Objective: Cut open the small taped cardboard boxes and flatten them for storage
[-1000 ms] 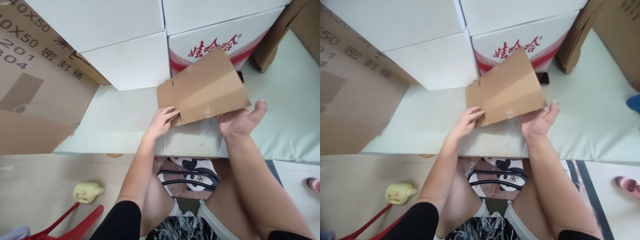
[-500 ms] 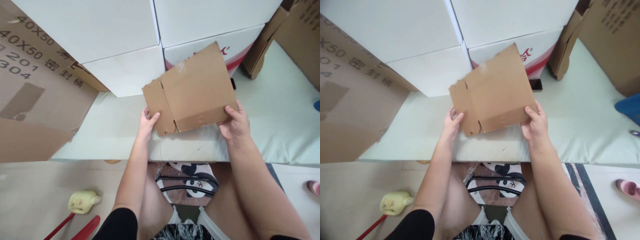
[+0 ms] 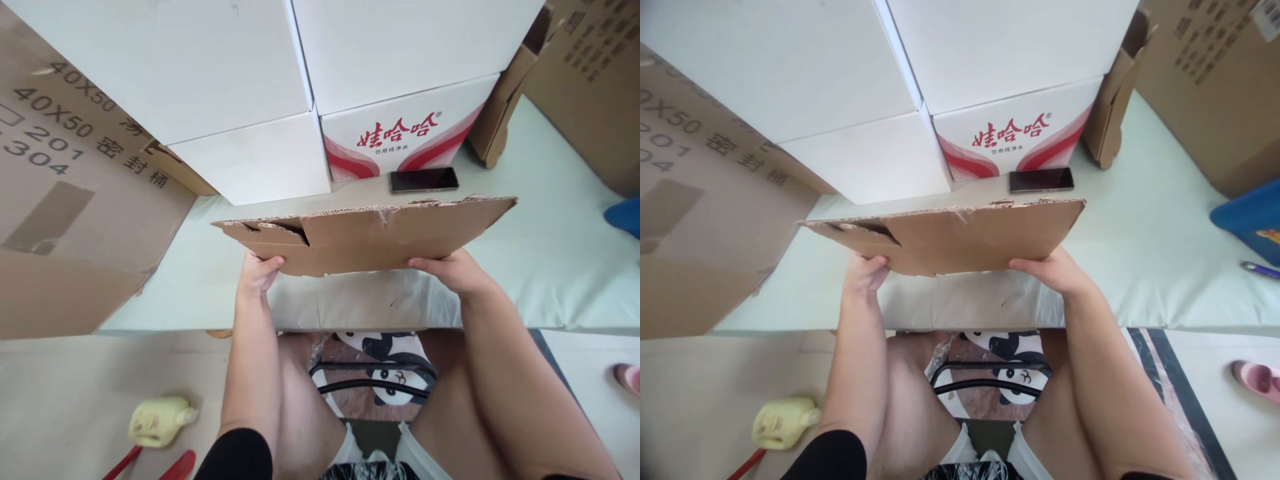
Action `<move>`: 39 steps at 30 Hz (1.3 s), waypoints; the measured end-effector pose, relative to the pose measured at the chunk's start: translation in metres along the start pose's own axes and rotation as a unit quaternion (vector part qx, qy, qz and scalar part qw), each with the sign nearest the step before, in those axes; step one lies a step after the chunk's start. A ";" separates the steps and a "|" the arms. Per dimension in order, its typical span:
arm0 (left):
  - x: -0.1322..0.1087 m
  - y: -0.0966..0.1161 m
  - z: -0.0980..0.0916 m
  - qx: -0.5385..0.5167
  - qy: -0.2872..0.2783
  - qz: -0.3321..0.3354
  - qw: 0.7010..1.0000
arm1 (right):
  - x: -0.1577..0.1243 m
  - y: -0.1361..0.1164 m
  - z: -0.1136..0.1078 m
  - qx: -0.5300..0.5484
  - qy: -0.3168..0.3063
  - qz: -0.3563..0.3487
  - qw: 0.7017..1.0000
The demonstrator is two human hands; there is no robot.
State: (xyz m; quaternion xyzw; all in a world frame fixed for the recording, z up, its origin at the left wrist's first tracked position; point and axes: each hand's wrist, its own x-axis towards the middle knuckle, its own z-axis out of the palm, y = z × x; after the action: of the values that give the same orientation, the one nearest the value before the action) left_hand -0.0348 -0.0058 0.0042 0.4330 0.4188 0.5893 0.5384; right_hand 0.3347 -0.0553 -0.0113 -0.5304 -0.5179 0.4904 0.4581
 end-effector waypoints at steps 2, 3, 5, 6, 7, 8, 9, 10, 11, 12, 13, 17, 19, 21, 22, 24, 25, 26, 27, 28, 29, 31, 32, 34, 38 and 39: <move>0.000 -0.001 -0.001 0.027 -0.003 -0.008 1.000 | 0.001 0.002 0.002 0.011 -0.019 -0.007 1.000; 0.000 -0.002 -0.001 0.045 0.001 -0.012 0.999 | 0.001 0.003 0.003 0.016 -0.025 -0.011 1.000; 0.003 -0.004 0.000 0.081 0.027 -0.006 0.996 | 0.003 0.005 0.006 0.015 -0.023 -0.023 0.999; 0.006 -0.006 0.001 0.098 0.048 0.006 0.994 | 0.004 0.005 0.008 0.010 -0.019 -0.031 0.999; 0.008 -0.007 0.002 0.114 0.071 0.020 0.991 | 0.006 0.005 0.010 0.001 -0.021 -0.040 0.999; 0.011 -0.008 0.004 0.129 0.093 0.037 0.987 | 0.007 0.005 0.011 -0.010 -0.028 -0.048 0.998; 0.014 -0.010 0.005 0.143 0.113 0.056 0.982 | 0.008 0.004 0.012 -0.021 -0.039 -0.054 0.998; 0.018 -0.011 0.006 0.155 0.132 0.076 0.976 | 0.009 0.003 0.012 -0.030 -0.050 -0.060 0.996; 0.021 -0.013 0.008 0.165 0.150 0.094 0.970 | 0.009 0.001 0.012 -0.034 -0.057 -0.065 0.996; 0.024 -0.015 0.010 0.175 0.167 0.106 0.965 | 0.009 -0.001 0.010 -0.032 -0.051 -0.072 0.996; 0.026 -0.018 0.012 0.185 0.178 0.109 0.960 | 0.009 -0.004 0.006 -0.023 -0.026 -0.083 0.996; 0.029 -0.029 0.022 0.217 0.172 0.070 0.958 | 0.004 -0.025 -0.017 0.066 0.211 -0.191 0.956; 0.026 -0.035 0.031 0.225 0.138 0.061 0.963 | 0.002 -0.036 -0.031 0.073 0.346 -0.248 0.902; 0.020 -0.039 0.042 0.239 0.095 0.055 0.965 | 0.003 -0.041 -0.044 0.025 0.463 -0.261 0.847; 0.017 -0.041 0.049 0.247 0.072 0.050 0.965 | 0.004 -0.041 -0.049 -0.011 0.503 -0.246 0.829; 0.010 -0.043 0.067 0.257 0.029 0.036 0.965 | 0.009 -0.034 -0.060 -0.069 0.538 -0.192 0.818; 0.007 -0.044 0.079 0.261 0.007 0.029 0.965 | 0.013 -0.028 -0.064 -0.086 0.537 -0.166 0.823; 0.004 -0.045 0.093 0.264 -0.019 0.020 0.964 | 0.018 -0.022 -0.068 -0.099 0.527 -0.142 0.832; 0.002 -0.045 0.110 0.266 -0.050 0.012 0.963 | 0.023 -0.015 -0.072 -0.109 0.515 -0.123 0.841; 0.000 -0.045 0.129 0.268 -0.085 0.005 0.960 | 0.028 -0.009 -0.075 -0.114 0.503 -0.110 0.849; -0.002 -0.045 0.152 0.268 -0.141 -0.007 0.953 | 0.033 -0.003 -0.078 -0.119 0.491 -0.100 0.857; -0.002 -0.046 0.205 0.288 -0.252 -0.017 0.924 | 0.042 0.004 -0.082 -0.131 0.465 -0.087 0.871; 0.000 -0.046 0.234 0.302 -0.289 -0.013 0.908 | 0.045 0.006 -0.083 -0.135 0.457 -0.086 0.875; 0.007 -0.049 0.291 0.345 -0.325 0.023 0.880 | 0.051 0.010 -0.085 -0.135 0.444 -0.082 0.882; 0.031 -0.060 0.375 0.469 -0.355 0.043 0.807 | 0.056 0.019 -0.090 -0.094 0.419 -0.071 0.900; 0.037 -0.064 0.387 0.494 -0.346 0.043 0.797 | 0.055 0.020 -0.092 -0.087 0.412 -0.072 0.904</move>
State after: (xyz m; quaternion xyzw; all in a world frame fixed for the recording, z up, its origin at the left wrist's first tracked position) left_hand 0.3533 0.0466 0.0514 0.8327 0.4195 0.1360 0.3349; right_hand 0.4269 0.0011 -0.0250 -0.6845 -0.3597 0.1469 0.6169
